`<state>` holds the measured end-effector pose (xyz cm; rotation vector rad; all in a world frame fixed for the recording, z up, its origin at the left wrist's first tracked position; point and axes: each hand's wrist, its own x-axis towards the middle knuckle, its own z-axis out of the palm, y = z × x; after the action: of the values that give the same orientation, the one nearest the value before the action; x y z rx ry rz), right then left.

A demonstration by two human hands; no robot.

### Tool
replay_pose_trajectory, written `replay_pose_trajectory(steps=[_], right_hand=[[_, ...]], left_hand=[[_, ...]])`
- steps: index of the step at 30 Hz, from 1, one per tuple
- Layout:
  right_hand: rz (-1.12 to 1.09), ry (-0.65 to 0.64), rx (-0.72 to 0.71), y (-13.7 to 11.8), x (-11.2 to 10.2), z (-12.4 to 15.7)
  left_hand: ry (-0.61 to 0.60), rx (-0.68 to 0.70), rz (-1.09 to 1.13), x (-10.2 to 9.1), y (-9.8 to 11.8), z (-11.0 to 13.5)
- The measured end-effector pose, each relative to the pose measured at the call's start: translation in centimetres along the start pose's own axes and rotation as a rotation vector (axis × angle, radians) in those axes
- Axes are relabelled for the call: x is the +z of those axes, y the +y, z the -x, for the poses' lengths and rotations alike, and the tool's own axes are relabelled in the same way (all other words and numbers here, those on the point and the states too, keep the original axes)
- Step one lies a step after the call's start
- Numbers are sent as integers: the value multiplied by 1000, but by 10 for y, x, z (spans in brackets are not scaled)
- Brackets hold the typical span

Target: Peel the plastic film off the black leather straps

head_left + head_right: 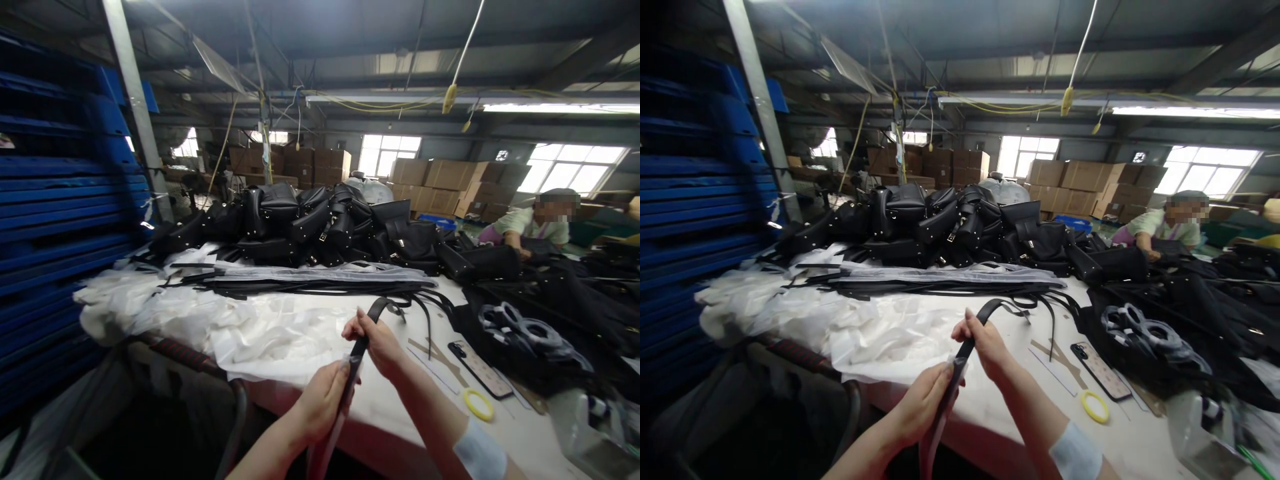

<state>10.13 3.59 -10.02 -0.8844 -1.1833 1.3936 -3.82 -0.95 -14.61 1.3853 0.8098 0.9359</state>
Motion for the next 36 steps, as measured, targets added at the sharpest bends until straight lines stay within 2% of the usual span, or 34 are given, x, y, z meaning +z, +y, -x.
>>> replay_pose_trajectory(steps=[3,7,8,10,13,15,16,17,20,21,23,25,27,29,32,34,36], right_hand=[[3,-56,61,-6,5,5],[-262,145,46,-42,-28,-20],[-270,168,49,-50,-34,-25],[-188,126,10,-60,-36,-28],[12,-53,-91,-63,-13,-15],[109,-166,-59,-69,3,-8],[125,-180,-47,-77,7,-8],[106,-151,-50,-87,8,-11],[-29,49,-143,-129,-1,-30],[-32,62,-153,-141,-4,-35],[45,-31,-140,-157,-4,-39],[166,-186,-86,-162,3,-36],[255,-265,-25,-167,10,-32],[245,-176,-45,-181,13,-33],[134,89,-179,-209,10,-42],[134,88,-214,-219,10,-44],[216,-50,-189,-218,15,-40]], left_hand=[[13,62,-30,3,4,-5],[-33,18,-57,7,-10,1],[-36,8,-51,7,-11,1],[-24,17,-31,7,-5,-4],[7,91,12,6,24,-20],[24,166,40,8,46,-30],[32,196,49,10,55,-34],[32,216,52,13,63,-37],[2,231,50,21,78,-45],[-2,239,56,22,84,-49],[10,283,72,21,100,-59],[22,342,76,18,120,-69],[11,391,65,14,139,-77],[-15,403,61,15,151,-83],[-51,388,71,21,158,-87],[-55,396,82,23,165,-91],[-35,423,86,21,175,-95]])
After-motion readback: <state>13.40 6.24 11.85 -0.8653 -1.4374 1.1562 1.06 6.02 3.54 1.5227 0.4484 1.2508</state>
